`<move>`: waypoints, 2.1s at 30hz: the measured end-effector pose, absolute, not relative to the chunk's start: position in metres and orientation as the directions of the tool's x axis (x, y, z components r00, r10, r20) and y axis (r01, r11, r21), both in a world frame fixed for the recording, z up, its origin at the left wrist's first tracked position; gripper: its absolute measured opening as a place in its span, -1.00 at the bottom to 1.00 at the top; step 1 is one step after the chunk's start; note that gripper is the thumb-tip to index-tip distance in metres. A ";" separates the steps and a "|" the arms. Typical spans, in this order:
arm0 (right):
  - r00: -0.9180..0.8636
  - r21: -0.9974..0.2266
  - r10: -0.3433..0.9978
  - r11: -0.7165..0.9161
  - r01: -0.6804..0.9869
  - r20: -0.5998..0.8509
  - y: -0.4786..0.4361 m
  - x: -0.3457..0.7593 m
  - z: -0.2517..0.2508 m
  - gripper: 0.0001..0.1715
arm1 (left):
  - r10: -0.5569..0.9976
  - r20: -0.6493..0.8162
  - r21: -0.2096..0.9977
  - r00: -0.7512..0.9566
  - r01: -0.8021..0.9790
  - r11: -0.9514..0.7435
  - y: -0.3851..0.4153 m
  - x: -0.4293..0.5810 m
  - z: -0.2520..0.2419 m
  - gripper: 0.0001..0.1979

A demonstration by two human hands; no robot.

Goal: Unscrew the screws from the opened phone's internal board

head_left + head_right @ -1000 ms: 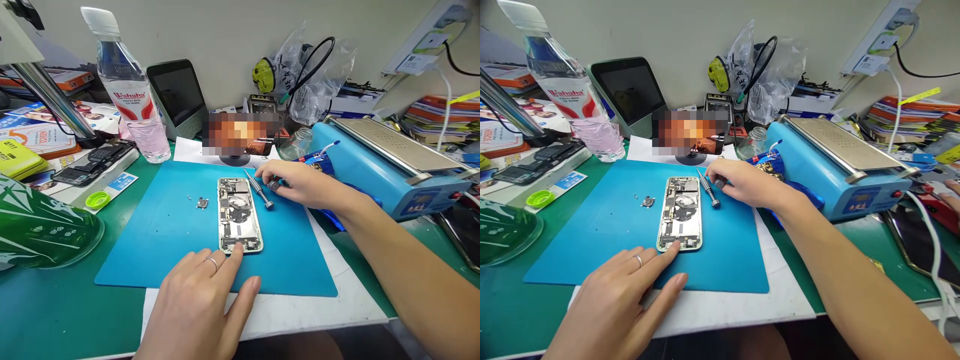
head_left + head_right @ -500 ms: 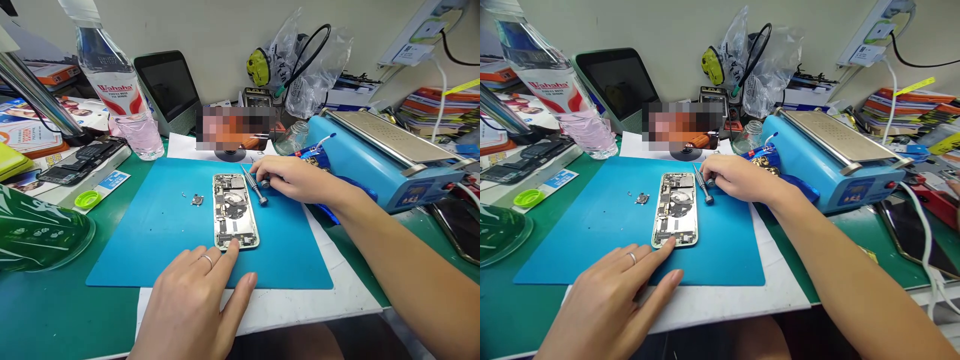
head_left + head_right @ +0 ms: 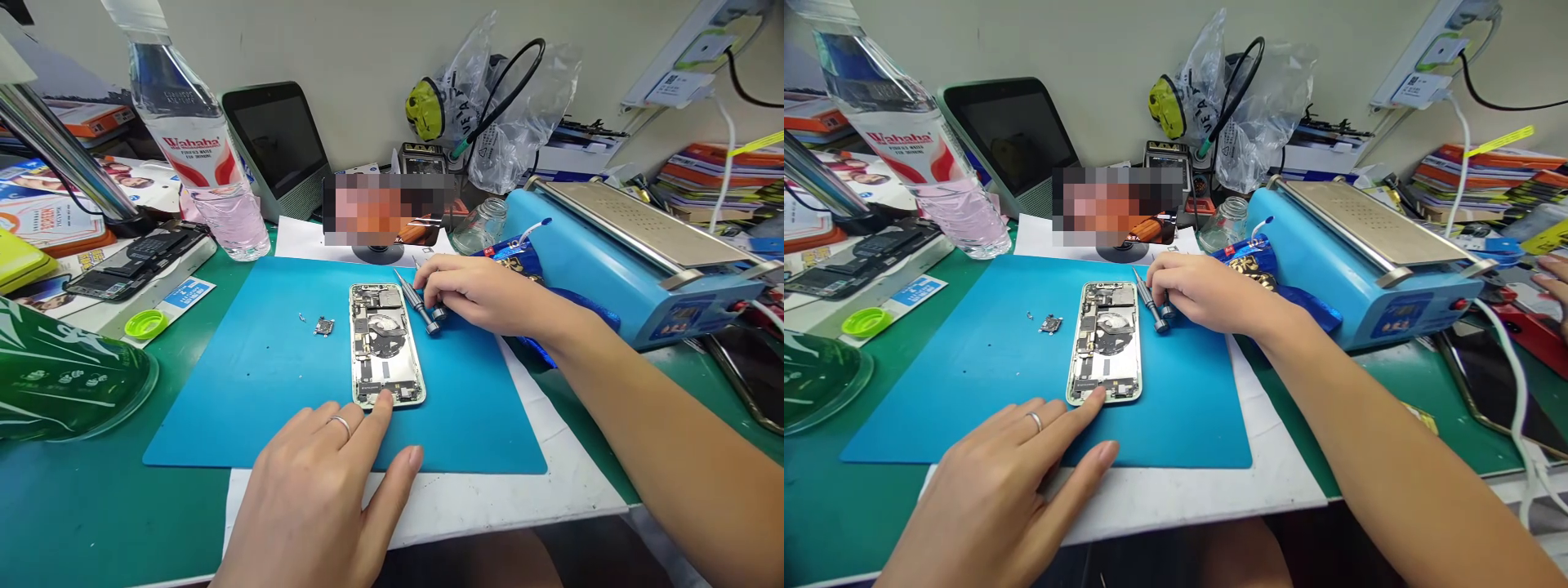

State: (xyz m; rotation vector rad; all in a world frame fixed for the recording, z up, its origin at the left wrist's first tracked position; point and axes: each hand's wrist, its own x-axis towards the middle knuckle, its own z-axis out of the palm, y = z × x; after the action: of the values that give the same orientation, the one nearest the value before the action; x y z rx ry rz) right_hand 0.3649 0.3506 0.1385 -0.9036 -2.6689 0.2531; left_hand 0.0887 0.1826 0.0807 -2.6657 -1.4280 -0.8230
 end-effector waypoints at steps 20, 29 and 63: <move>-0.780 -0.288 0.580 0.808 0.514 0.233 0.348 0.360 0.134 -0.74 | 0.711 0.518 0.199 0.476 0.741 -0.641 0.187 0.086 0.076 -0.63; -0.679 -0.269 0.647 0.762 0.589 0.346 0.353 0.370 0.137 -0.72 | 0.708 0.517 0.173 0.481 0.751 -0.638 0.187 0.084 0.074 -0.64; -0.815 -0.297 0.565 0.806 0.512 0.128 0.333 0.357 0.141 -0.83 | 0.767 0.532 0.298 0.360 0.768 -0.567 0.185 0.102 0.066 -0.56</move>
State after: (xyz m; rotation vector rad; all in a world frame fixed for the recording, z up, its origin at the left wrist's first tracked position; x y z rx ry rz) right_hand 0.3571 0.3334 0.1408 -0.8399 -2.7828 0.3696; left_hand 0.1015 0.1853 0.0665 -2.5892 -1.4604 -1.0100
